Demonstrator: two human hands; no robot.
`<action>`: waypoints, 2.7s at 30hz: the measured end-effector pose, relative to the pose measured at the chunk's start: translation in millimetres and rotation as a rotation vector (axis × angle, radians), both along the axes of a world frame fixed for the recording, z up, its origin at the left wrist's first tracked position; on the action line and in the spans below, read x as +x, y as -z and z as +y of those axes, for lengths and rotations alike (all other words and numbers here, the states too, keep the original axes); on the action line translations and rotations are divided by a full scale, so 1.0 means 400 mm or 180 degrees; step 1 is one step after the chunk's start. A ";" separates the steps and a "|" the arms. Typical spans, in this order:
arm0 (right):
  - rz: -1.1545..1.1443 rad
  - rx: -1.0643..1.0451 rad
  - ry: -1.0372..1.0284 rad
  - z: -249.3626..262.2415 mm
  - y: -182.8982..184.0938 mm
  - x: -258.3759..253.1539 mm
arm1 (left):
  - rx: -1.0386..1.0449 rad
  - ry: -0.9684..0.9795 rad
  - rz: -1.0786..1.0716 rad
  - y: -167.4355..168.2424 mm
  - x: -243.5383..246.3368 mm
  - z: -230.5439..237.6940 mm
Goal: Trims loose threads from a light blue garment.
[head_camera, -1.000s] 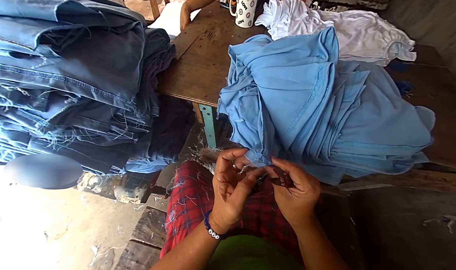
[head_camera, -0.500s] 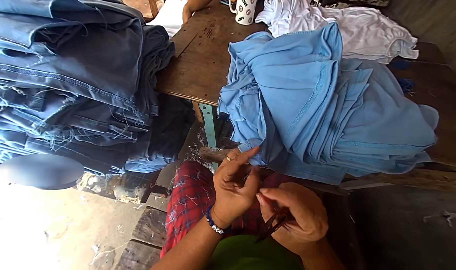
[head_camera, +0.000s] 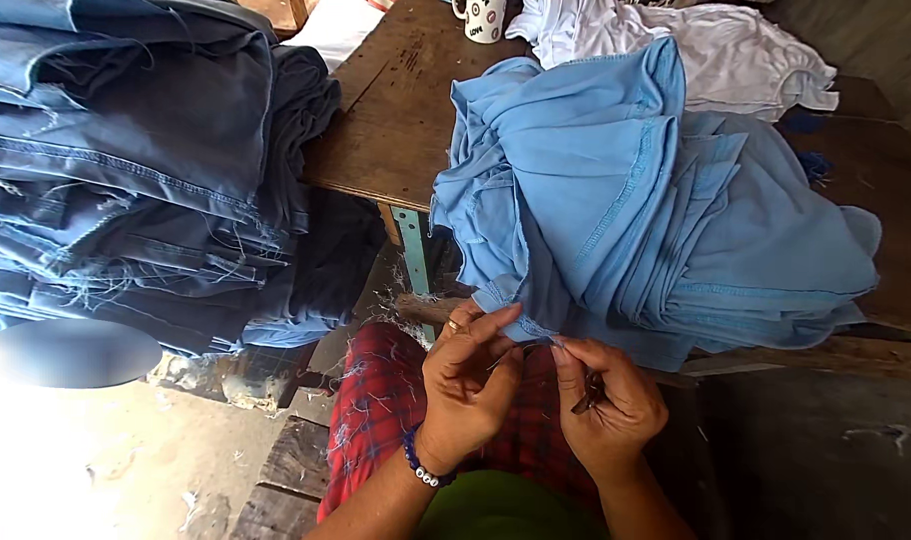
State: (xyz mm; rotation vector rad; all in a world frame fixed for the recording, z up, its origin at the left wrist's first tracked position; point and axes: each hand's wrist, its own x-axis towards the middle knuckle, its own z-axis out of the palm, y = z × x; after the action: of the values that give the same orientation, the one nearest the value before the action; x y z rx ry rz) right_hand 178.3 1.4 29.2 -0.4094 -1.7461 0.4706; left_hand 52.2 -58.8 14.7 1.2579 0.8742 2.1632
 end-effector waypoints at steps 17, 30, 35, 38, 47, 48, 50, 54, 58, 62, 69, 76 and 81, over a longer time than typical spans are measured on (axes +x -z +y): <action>-0.0439 -0.0615 -0.0275 0.004 0.000 0.043 | -0.0164 -0.0157 -0.1632 -0.030 0.009 0.010; -0.0829 -0.0351 0.0165 -0.006 0.016 0.016 | 0.0051 -0.0142 -0.1545 -0.032 0.029 0.012; -0.0814 -0.0475 0.0036 -0.013 0.030 0.018 | 0.0063 -0.0137 -0.1632 -0.038 0.027 0.017; -0.0758 -0.0523 -0.0058 -0.017 0.038 0.020 | 0.0062 -0.0156 -0.1688 -0.040 0.028 0.019; -0.0530 -0.0618 0.0165 -0.022 0.018 0.002 | 0.0159 -0.0036 -0.1551 -0.019 0.048 0.015; -0.0548 -0.0584 0.0181 -0.023 0.017 0.002 | 0.0163 -0.0042 -0.1565 -0.019 0.049 0.015; -0.0569 -0.0505 0.0227 -0.022 0.019 0.003 | 0.0161 -0.0045 -0.1571 -0.021 0.047 0.013; -0.0115 -0.0906 -0.0145 -0.010 0.035 0.000 | 0.0093 0.0066 -0.1714 -0.034 0.043 0.007; 0.0341 -0.1498 -0.0706 0.007 0.058 -0.013 | 0.0053 0.0111 -0.1741 -0.033 0.037 0.011; 0.0255 -0.1472 -0.0524 0.013 0.070 -0.020 | -0.0189 -0.0157 -0.1566 -0.036 0.025 0.004; -0.0447 -0.0675 -0.0308 0.013 0.024 0.016 | -0.0065 -0.0172 -0.1562 -0.042 0.008 -0.012; -0.1198 -0.0100 0.0163 0.004 -0.020 0.007 | 0.0151 -0.0443 -0.0615 -0.015 0.017 -0.012; -0.1268 -0.0025 0.0323 -0.001 -0.032 0.003 | 0.0176 -0.0668 -0.0029 0.004 0.011 -0.011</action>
State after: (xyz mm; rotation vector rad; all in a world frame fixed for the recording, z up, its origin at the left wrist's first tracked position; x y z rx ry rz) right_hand 179.4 1.1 41.9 -0.6269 -2.0947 0.3378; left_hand 56.4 -63.1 12.9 1.2292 0.9879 2.3688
